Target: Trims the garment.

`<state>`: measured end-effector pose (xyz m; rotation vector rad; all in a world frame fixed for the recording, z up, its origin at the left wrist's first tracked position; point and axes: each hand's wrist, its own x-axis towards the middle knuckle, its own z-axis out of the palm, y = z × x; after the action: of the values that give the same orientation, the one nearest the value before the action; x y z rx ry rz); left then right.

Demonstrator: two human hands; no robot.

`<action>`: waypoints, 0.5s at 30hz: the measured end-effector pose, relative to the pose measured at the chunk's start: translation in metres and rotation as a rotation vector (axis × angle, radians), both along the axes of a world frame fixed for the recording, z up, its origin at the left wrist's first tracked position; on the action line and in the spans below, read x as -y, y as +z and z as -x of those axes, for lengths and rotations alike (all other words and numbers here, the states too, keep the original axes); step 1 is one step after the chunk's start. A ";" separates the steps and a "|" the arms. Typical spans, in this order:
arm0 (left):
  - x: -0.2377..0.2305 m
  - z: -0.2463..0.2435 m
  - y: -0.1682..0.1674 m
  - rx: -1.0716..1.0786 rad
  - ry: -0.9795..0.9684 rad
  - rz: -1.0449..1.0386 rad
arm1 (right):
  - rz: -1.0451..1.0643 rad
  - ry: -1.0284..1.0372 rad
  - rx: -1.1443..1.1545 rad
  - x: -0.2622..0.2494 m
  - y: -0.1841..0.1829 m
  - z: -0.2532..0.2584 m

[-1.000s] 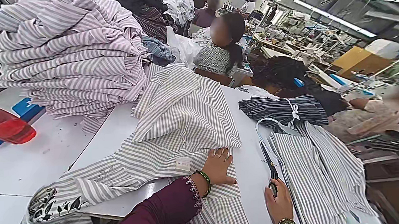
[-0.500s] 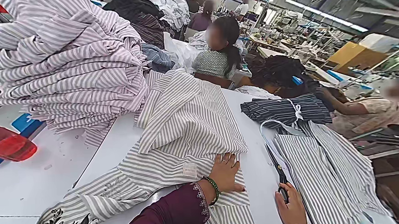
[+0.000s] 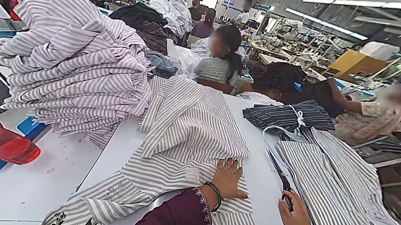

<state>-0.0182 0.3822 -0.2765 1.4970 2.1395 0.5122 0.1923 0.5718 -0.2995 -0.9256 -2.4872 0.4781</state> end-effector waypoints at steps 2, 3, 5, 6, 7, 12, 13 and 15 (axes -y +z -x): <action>0.000 -0.001 -0.001 0.002 0.003 -0.002 | 0.008 -0.007 0.010 0.001 0.001 0.001; -0.001 0.000 -0.001 0.001 0.003 0.001 | 0.010 -0.009 0.011 0.000 0.001 0.001; -0.001 -0.001 -0.001 -0.002 0.007 0.004 | 0.008 -0.004 0.012 0.000 0.001 0.001; -0.001 -0.001 -0.001 -0.002 0.008 0.006 | 0.009 -0.003 0.011 0.000 0.001 0.001; -0.001 0.000 -0.001 -0.003 0.007 0.011 | 0.006 -0.002 0.009 0.000 0.001 0.001; -0.001 0.000 -0.001 -0.006 0.002 0.015 | 0.008 -0.004 0.026 0.000 0.003 0.001; -0.001 0.000 -0.001 -0.008 0.002 0.014 | 0.013 -0.008 0.029 0.000 0.004 0.001; -0.001 -0.001 -0.001 -0.006 0.007 0.009 | 0.024 -0.013 0.044 0.001 0.005 0.001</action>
<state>-0.0175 0.3831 -0.2775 1.4879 2.1498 0.5004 0.1908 0.5707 -0.2946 -0.9706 -2.5181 0.4893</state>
